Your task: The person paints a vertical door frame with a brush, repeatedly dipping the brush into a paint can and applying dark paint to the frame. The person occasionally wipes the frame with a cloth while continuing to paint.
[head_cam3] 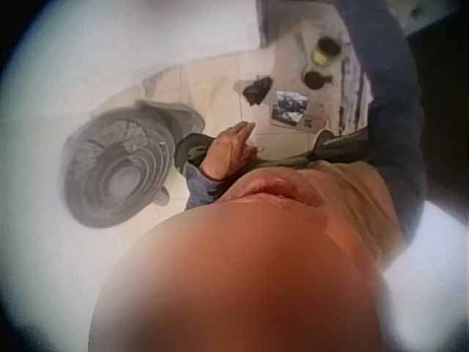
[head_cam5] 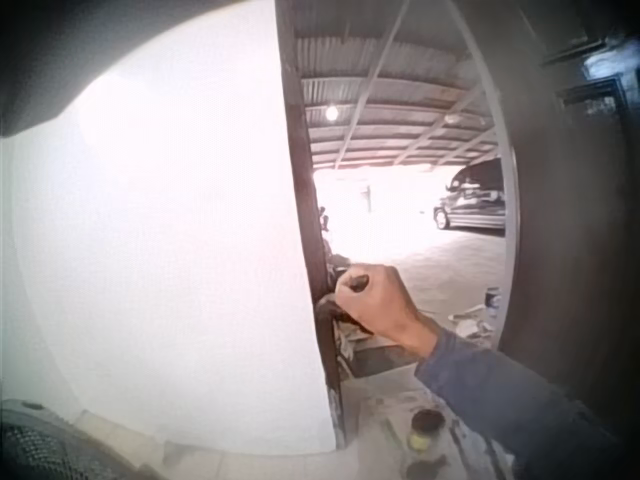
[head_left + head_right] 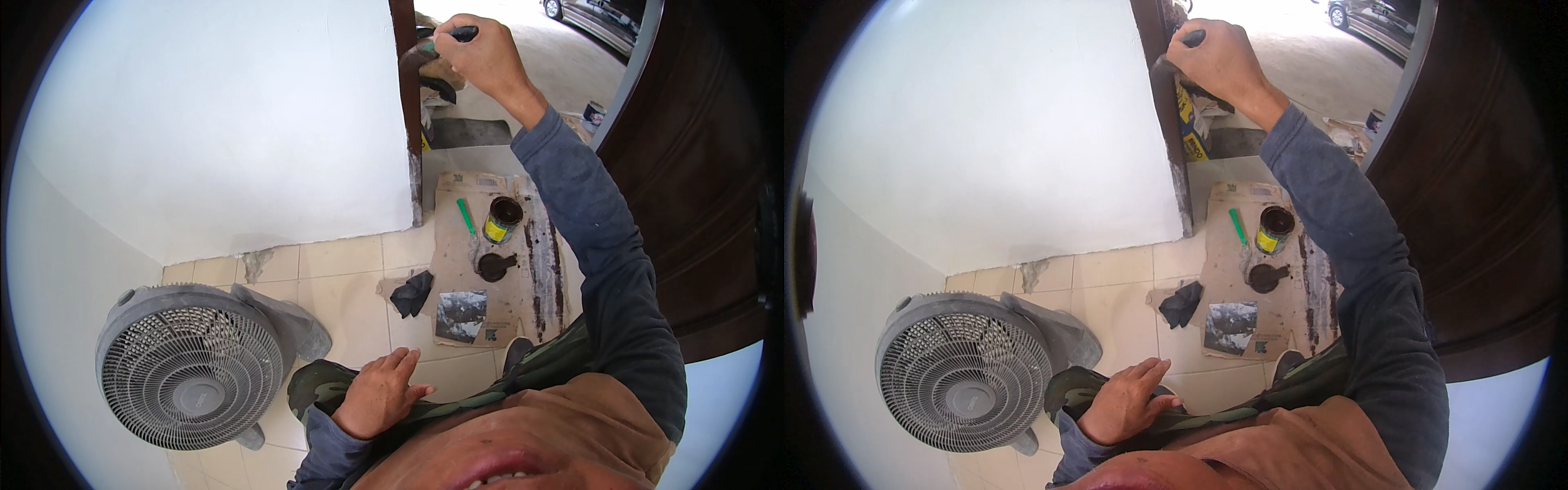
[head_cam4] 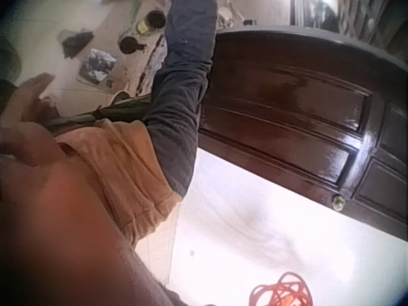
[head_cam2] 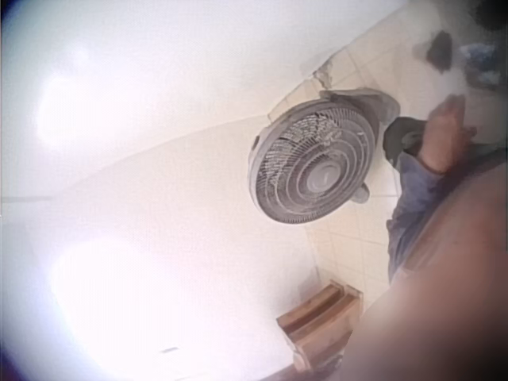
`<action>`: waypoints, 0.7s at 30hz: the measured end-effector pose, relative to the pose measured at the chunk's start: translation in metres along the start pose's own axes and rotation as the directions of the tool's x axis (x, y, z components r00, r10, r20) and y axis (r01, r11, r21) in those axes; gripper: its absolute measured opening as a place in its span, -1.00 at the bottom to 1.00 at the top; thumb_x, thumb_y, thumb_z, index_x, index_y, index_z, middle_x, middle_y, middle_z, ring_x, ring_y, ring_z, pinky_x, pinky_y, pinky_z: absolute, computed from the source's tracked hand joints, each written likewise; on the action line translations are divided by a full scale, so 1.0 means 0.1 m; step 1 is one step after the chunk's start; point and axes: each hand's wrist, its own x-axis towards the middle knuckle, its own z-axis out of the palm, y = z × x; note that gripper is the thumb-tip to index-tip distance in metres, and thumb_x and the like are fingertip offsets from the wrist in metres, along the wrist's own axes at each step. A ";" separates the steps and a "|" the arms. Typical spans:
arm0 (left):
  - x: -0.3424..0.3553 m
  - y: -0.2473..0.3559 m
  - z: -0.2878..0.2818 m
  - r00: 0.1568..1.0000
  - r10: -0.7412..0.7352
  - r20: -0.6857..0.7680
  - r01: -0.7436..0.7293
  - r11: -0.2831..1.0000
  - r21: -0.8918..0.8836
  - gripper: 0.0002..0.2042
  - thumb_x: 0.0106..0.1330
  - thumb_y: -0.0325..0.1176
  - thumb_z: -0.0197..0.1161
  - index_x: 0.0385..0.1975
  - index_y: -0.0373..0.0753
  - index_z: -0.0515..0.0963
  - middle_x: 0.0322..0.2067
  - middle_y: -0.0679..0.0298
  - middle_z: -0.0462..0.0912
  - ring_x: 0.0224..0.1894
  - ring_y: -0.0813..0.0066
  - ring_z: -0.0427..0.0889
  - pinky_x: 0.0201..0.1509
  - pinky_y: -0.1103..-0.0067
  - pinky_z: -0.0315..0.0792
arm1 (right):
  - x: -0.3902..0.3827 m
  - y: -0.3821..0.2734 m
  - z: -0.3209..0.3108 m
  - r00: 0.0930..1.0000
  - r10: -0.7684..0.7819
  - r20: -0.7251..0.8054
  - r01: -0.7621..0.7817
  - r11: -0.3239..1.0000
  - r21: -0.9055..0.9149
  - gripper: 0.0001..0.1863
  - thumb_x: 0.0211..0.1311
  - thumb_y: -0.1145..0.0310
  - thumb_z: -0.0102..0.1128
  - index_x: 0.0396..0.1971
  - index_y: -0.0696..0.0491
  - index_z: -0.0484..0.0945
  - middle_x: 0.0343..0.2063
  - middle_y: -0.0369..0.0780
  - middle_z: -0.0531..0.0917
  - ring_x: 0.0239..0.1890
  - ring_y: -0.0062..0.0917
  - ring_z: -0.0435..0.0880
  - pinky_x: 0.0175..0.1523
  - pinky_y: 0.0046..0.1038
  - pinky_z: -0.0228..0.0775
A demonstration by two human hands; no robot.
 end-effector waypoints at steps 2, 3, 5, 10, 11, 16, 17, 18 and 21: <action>0.00 0.01 -0.01 1.000 0.001 -0.001 -0.001 1.000 0.004 -0.42 0.33 -0.06 0.35 0.19 -0.37 0.44 0.04 -0.05 0.59 -0.05 -0.04 0.67 0.04 0.25 0.54 | 0.03 -0.01 -0.02 1.000 -0.016 -0.003 0.015 1.000 -0.016 -0.75 0.32 0.23 0.25 -0.27 0.09 0.77 -0.57 -0.31 0.70 -0.57 -0.70 0.63 -0.42 -0.60 0.50; 0.00 0.01 -0.01 1.000 -0.001 0.001 0.001 1.000 0.004 -0.42 0.33 -0.06 0.35 0.19 -0.37 0.44 0.04 -0.04 0.59 -0.05 -0.04 0.67 0.04 0.25 0.54 | 0.03 -0.02 -0.03 1.000 -0.024 -0.004 0.024 0.999 -0.025 -0.75 0.32 0.22 0.25 -0.27 0.09 0.77 -0.57 -0.31 0.70 -0.57 -0.69 0.62 -0.42 -0.60 0.49; 0.01 0.01 -0.01 1.000 -0.006 0.002 0.006 1.000 0.006 -0.42 0.33 -0.07 0.35 0.18 -0.37 0.44 0.04 -0.04 0.59 -0.05 -0.04 0.67 0.04 0.25 0.54 | 0.07 -0.04 -0.05 1.000 0.008 -0.012 -0.008 1.000 -0.020 -0.80 0.23 0.28 0.28 -0.33 0.09 0.76 -0.48 -0.19 0.75 -0.46 -0.52 0.71 -0.28 -0.49 0.57; -0.02 -0.04 0.03 0.999 -0.033 0.008 0.033 0.999 -0.026 -0.44 0.32 -0.09 0.36 0.16 -0.38 0.46 0.02 -0.07 0.60 -0.04 -0.07 0.67 0.04 0.24 0.54 | 0.26 -0.18 -0.07 0.995 -0.017 -0.097 0.039 0.972 0.232 -0.80 0.24 0.37 0.28 -0.38 0.23 0.66 -0.59 -0.22 0.64 -0.52 -0.65 0.61 -0.42 -0.51 0.43; -0.03 -0.06 0.04 0.999 0.014 -0.032 -0.015 0.999 -0.046 -0.45 0.32 -0.10 0.36 0.16 -0.39 0.46 0.02 -0.08 0.60 -0.04 -0.09 0.66 0.05 0.23 0.54 | 0.28 -0.22 -0.10 0.992 -0.006 -0.129 0.042 0.958 0.284 -0.86 0.17 0.42 0.28 -0.46 0.21 0.66 -0.62 -0.24 0.64 -0.53 -0.67 0.60 -0.44 -0.51 0.43; 0.10 -0.24 0.12 0.998 0.047 0.042 -0.044 0.997 -0.071 -0.43 0.27 -0.16 0.43 0.15 -0.44 0.49 0.04 -0.18 0.61 0.01 -0.19 0.63 0.10 0.19 0.53 | -0.07 -0.39 -0.63 0.909 -0.212 -0.358 0.225 0.974 -0.005 -0.92 0.20 0.46 0.32 -0.43 0.14 0.65 -0.58 -0.31 0.65 -0.51 -0.71 0.54 -0.38 -0.58 0.43; 0.22 -0.32 0.19 0.990 0.124 0.068 -0.116 0.987 -0.110 -0.44 0.27 -0.16 0.43 0.14 -0.43 0.50 0.04 -0.18 0.62 0.03 -0.18 0.63 0.12 0.19 0.52 | -0.13 -0.45 -0.78 0.902 -0.130 -0.411 0.196 0.973 0.123 -0.92 0.22 0.45 0.31 -0.43 0.14 0.66 -0.59 -0.31 0.64 -0.53 -0.70 0.53 -0.40 -0.58 0.42; 0.29 -0.40 0.26 0.986 0.147 0.082 -0.135 0.981 -0.140 -0.45 0.27 -0.15 0.43 0.13 -0.42 0.52 0.05 -0.17 0.62 0.04 -0.17 0.63 0.13 0.20 0.52 | -0.18 -0.53 -0.83 0.865 -0.091 -0.493 0.253 0.928 0.273 -0.90 0.24 0.43 0.29 -0.43 0.13 0.67 -0.60 -0.30 0.64 -0.55 -0.70 0.52 -0.42 -0.58 0.41; 0.38 -0.62 0.37 0.992 0.076 0.104 -0.055 0.980 -0.190 -0.48 0.27 -0.14 0.44 0.11 -0.38 0.56 0.05 -0.15 0.64 0.09 -0.13 0.63 0.17 0.22 0.52 | -0.51 -0.54 -1.30 0.858 0.419 -0.296 -0.187 0.792 0.581 -0.80 0.36 0.30 0.23 -0.38 0.10 0.68 -0.58 -0.28 0.63 -0.58 -0.70 0.52 -0.53 -0.58 0.35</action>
